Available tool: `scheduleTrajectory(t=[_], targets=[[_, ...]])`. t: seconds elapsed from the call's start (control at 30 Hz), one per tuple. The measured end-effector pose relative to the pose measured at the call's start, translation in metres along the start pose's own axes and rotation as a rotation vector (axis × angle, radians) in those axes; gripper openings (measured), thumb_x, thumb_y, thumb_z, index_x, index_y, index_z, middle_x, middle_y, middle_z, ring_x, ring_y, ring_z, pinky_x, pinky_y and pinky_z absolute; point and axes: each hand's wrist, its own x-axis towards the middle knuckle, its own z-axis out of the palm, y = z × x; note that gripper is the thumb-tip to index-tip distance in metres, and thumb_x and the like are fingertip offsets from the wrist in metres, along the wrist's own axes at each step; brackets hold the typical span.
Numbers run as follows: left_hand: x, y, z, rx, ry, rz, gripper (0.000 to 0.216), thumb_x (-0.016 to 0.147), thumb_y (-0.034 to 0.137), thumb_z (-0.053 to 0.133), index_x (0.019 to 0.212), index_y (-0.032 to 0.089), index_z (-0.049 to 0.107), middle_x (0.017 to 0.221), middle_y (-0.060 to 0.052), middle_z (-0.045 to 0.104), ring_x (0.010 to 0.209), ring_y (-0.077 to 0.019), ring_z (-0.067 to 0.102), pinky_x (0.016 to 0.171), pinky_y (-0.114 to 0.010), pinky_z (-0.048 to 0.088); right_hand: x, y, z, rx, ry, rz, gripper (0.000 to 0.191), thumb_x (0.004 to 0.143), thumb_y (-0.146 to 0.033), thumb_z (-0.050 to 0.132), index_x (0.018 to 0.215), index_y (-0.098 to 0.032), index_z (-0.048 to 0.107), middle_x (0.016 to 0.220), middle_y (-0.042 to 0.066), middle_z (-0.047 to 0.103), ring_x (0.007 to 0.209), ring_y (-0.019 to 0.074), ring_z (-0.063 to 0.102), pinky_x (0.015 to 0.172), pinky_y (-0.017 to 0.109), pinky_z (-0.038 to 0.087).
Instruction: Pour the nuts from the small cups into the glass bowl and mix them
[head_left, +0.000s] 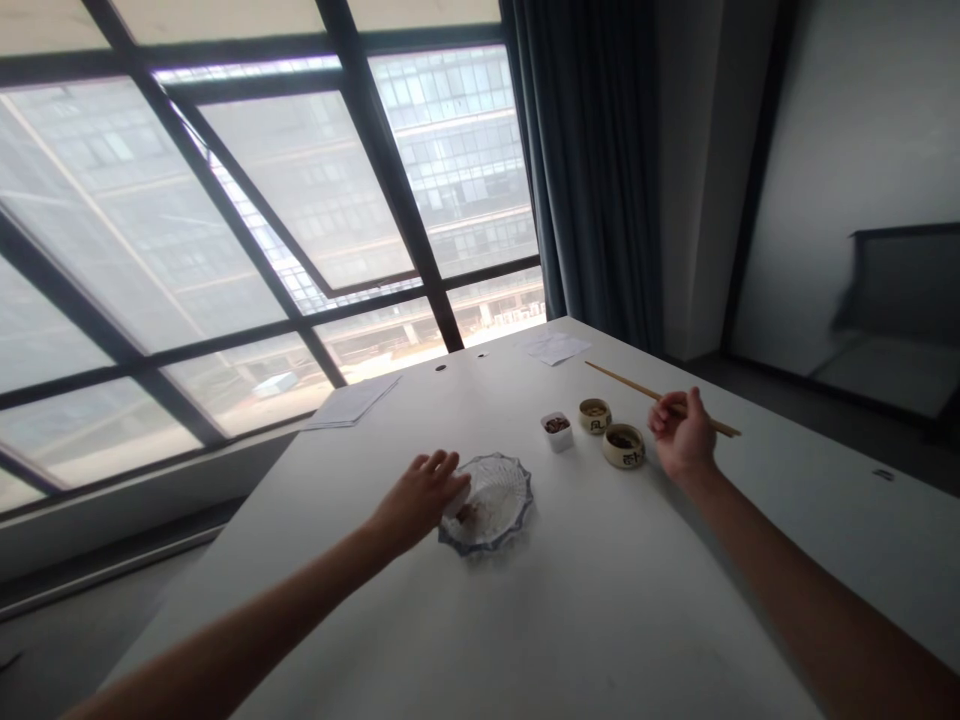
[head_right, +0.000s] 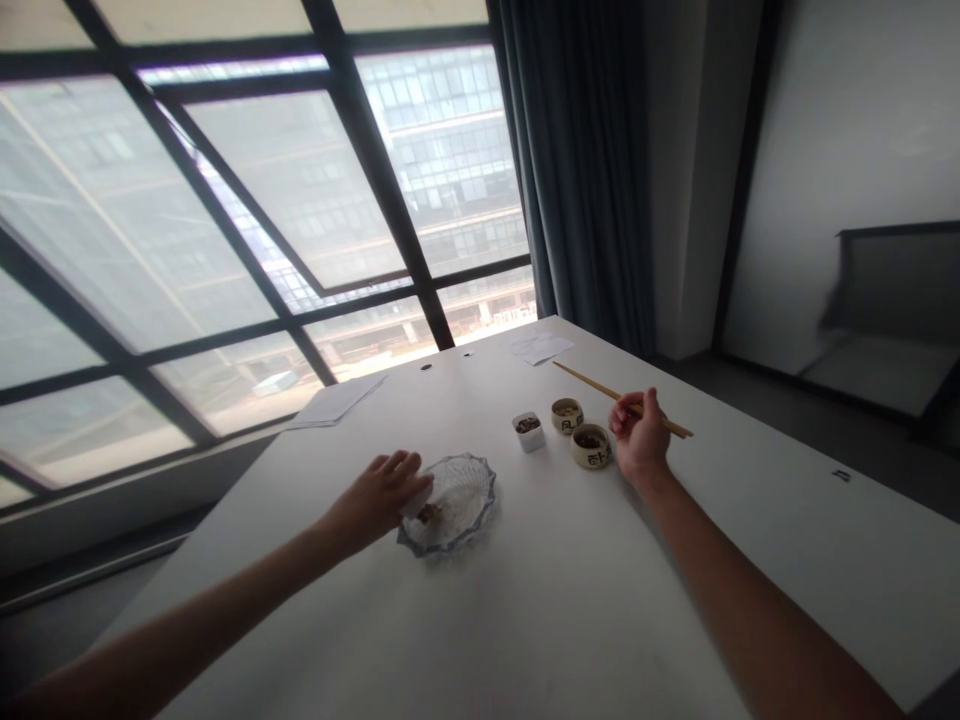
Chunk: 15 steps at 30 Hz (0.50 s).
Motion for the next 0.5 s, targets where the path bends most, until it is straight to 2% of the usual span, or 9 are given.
scheduleTrajectory(t=[0.1,0.27,0.37,0.5], targets=[[0.004,0.001,0.004,0.06,-0.011,0.093,0.055,0.084,-0.009,0.065,0.129,0.023,0.066,0.149,-0.016,0.056,0.142,-0.038,0.047,0.117,-0.054,0.033,0.002,-0.002,-0.001,0.0,-0.003,0.006,0.053,0.093,-0.065,0.063,0.064,-0.022,0.053,0.049,-0.007,0.043,0.041,0.0093,0.041,0.042,0.023,0.031],[0.008,0.0,0.004,0.052,-0.004,0.155,0.056,0.088,-0.004,0.067,0.136,0.026,0.063,0.152,-0.013,0.055,0.145,-0.0357,0.046,0.121,-0.053,0.03,0.005,-0.007,-0.003,0.009,-0.002,0.009,0.052,0.094,-0.063,0.063,0.064,-0.022,0.053,0.05,-0.007,0.043,0.042,0.0089,0.041,0.043,0.024,0.032],[0.012,-0.001,-0.002,-0.013,0.038,0.121,0.057,0.088,-0.003,0.066,0.135,0.026,0.062,0.151,-0.011,0.056,0.146,-0.0349,0.045,0.121,-0.053,0.028,0.005,-0.01,-0.002,0.019,0.003,0.006,0.05,0.093,-0.062,0.065,0.064,-0.022,0.055,0.049,-0.007,0.043,0.041,0.0091,0.041,0.043,0.024,0.033],[0.033,0.01,-0.012,-0.153,0.141,-0.039,0.062,0.085,0.004,0.075,0.141,0.023,0.057,0.147,-0.014,0.055,0.137,-0.0368,0.051,0.117,-0.054,0.036,0.005,-0.012,-0.001,0.035,0.014,0.004,0.048,0.093,-0.059,0.065,0.064,-0.022,0.056,0.048,-0.006,0.044,0.041,0.0092,0.04,0.043,0.024,0.032]])
